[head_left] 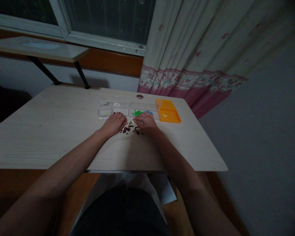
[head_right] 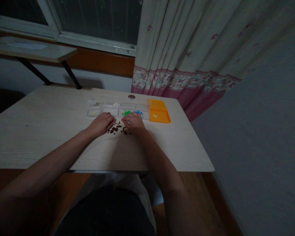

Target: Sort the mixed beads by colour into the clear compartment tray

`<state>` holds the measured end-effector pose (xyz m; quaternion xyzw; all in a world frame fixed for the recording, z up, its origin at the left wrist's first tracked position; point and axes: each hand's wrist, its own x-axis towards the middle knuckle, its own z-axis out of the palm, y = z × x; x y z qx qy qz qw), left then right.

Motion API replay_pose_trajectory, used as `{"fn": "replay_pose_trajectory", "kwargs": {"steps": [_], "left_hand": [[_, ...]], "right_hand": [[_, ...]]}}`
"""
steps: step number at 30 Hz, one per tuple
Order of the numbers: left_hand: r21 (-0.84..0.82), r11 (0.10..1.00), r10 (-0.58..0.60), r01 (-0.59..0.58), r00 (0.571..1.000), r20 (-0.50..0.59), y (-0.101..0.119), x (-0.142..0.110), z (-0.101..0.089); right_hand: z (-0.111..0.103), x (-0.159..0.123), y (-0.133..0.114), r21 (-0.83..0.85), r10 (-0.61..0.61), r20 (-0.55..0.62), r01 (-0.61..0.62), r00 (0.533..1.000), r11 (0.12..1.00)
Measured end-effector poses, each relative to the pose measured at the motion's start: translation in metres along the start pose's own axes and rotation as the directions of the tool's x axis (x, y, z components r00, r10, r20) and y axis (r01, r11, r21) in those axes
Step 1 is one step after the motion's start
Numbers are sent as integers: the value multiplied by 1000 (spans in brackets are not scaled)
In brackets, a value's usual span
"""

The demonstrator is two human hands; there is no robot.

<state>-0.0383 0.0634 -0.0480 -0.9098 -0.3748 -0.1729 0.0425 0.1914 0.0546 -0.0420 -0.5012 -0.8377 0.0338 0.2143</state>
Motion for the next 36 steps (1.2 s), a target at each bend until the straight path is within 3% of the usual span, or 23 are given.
{"fn": "replay_pose_trajectory", "kwargs": {"steps": [4, 7, 14, 17, 24, 27, 36], "left_hand": [[13, 1000, -25, 25, 1000, -15, 1, 0, -2], [27, 991, -132, 134, 988, -75, -6, 0, -10], [12, 888, -441, 460, 859, -261, -55, -10, -36], [26, 863, -484, 505, 840, -247, -66, -16, -39], [65, 832, -523, 551, 818, -240, -70, -21, -37], [44, 842, -511, 537, 822, -252, -68, -19, -38], [-25, 950, -309, 311, 932, -190, -35, -7, -35]], "right_hand": [[1, 0, 2, 4, -10, -9, 10, 1000, 1000], [2, 0, 4, 5, -16, -14, 16, 1000, 1000], [3, 0, 4, 6, -18, -6, 18, 1000, 1000], [4, 0, 4, 8, -20, -1, 20, 1000, 1000], [1, -1, 3, 20, -14, 16, 14, 1000, 1000], [1, -1, 3, 27, -12, 22, 12, 1000, 1000], [2, 0, 3, -5, 8, 28, -8, 1000, 1000]]}}
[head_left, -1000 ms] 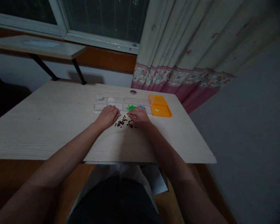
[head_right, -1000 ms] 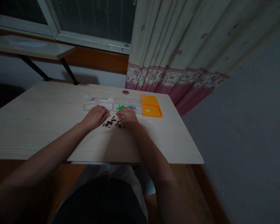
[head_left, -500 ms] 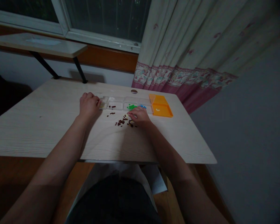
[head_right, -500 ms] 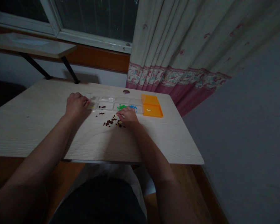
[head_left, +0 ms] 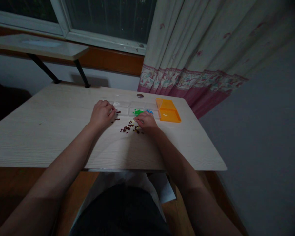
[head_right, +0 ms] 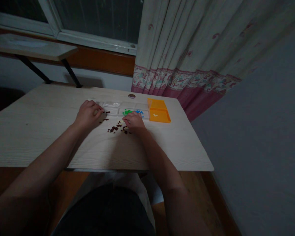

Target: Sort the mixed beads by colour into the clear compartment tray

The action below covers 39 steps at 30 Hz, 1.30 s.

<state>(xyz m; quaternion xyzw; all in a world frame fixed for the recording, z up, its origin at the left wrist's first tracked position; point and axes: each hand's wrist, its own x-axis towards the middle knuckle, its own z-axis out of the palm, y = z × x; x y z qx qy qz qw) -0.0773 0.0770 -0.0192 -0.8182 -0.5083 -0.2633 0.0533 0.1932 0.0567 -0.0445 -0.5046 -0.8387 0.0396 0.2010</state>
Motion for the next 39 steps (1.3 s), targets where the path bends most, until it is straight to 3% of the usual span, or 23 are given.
{"fn": "replay_pose_trajectory", "kwargs": {"steps": [5, 14, 39], "left_hand": [[-89, 982, 172, -165, 983, 69, 14, -4, 12], [-226, 932, 323, -283, 933, 161, 29, -10, 31], [-241, 932, 320, -270, 926, 202, 33, -9, 33]], "right_hand": [[0, 1, -1, -4, 11, 3, -11, 1000, 1000], [-2, 1, -9, -81, 1, 54, 3, 999, 997], [-3, 1, -8, -100, 10, 63, -4, 998, 995]]}}
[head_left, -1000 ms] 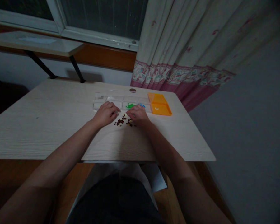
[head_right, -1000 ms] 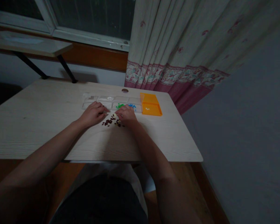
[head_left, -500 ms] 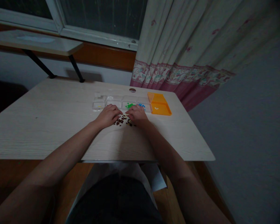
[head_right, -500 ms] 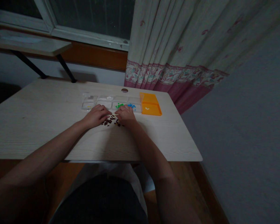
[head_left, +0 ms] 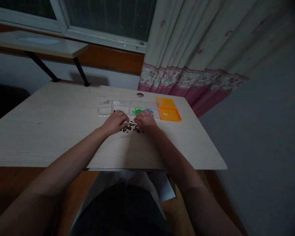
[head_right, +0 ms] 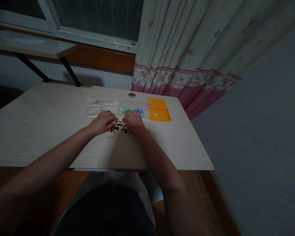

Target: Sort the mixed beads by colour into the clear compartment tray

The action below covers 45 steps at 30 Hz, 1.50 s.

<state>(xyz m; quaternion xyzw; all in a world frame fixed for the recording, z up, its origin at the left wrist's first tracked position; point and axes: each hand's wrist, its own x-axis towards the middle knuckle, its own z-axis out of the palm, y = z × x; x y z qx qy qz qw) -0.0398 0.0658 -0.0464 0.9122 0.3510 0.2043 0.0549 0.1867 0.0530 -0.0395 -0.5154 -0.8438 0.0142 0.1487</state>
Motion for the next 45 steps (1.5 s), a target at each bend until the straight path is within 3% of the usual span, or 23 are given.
{"fn": "replay_pose_trajectory", "kwargs": {"steps": [25, 38, 45], "left_hand": [[5, 998, -64, 65, 993, -99, -5, 2, 11], [-14, 1000, -1, 0, 999, -43, -8, 0, 9], [-77, 996, -44, 38, 996, -78, -4, 2, 5]], "right_hand": [[1, 2, 2, 30, 11, -3, -11, 1000, 999], [3, 1, 4, 19, 1, -34, 0, 999, 1000], [1, 0, 13, 97, -46, -36, 49, 998, 994]]}}
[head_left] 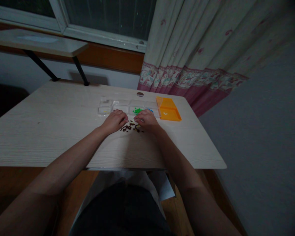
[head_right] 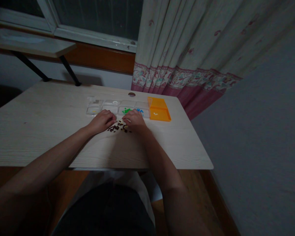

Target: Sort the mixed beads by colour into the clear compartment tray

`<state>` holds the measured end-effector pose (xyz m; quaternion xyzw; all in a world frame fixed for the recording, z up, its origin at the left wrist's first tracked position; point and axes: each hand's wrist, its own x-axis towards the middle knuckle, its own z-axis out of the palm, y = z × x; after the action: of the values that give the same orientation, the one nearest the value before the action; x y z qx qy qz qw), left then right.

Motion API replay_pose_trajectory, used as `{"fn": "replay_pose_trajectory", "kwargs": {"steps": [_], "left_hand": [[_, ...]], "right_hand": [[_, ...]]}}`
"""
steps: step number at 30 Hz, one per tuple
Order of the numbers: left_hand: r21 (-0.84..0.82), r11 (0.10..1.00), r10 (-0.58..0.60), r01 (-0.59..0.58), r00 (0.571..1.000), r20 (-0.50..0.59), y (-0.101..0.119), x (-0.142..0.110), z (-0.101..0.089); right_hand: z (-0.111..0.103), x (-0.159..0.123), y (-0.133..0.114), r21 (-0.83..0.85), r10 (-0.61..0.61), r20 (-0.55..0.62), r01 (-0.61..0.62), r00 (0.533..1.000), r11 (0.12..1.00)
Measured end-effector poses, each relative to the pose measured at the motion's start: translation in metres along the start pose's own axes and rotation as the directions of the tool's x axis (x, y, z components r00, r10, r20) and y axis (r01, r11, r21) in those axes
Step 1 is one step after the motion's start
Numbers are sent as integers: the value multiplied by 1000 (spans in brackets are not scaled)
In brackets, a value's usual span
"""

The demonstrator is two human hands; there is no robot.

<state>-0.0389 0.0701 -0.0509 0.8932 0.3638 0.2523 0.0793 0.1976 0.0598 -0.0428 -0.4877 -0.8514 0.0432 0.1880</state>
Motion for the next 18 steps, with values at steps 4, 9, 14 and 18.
{"fn": "replay_pose_trajectory", "kwargs": {"steps": [4, 9, 14, 18], "left_hand": [[-49, 996, -81, 78, 995, -62, 1, 1, -3], [-281, 919, -318, 276, 941, -114, 2, 2, -2], [-639, 704, -430, 312, 902, -32, 5, 4, 2], [-764, 576, -420, 291, 907, 29, 7, 5, 6]], "right_hand": [[-3, -1, 1, 10, -24, 34, 23, 999, 1000], [-3, -1, -8, -15, -16, 16, 16, 1000, 1000], [0, 1, -21, -40, -6, -101, 2, 995, 999], [1, 3, -29, -35, 0, -158, -6, 988, 999]]}}
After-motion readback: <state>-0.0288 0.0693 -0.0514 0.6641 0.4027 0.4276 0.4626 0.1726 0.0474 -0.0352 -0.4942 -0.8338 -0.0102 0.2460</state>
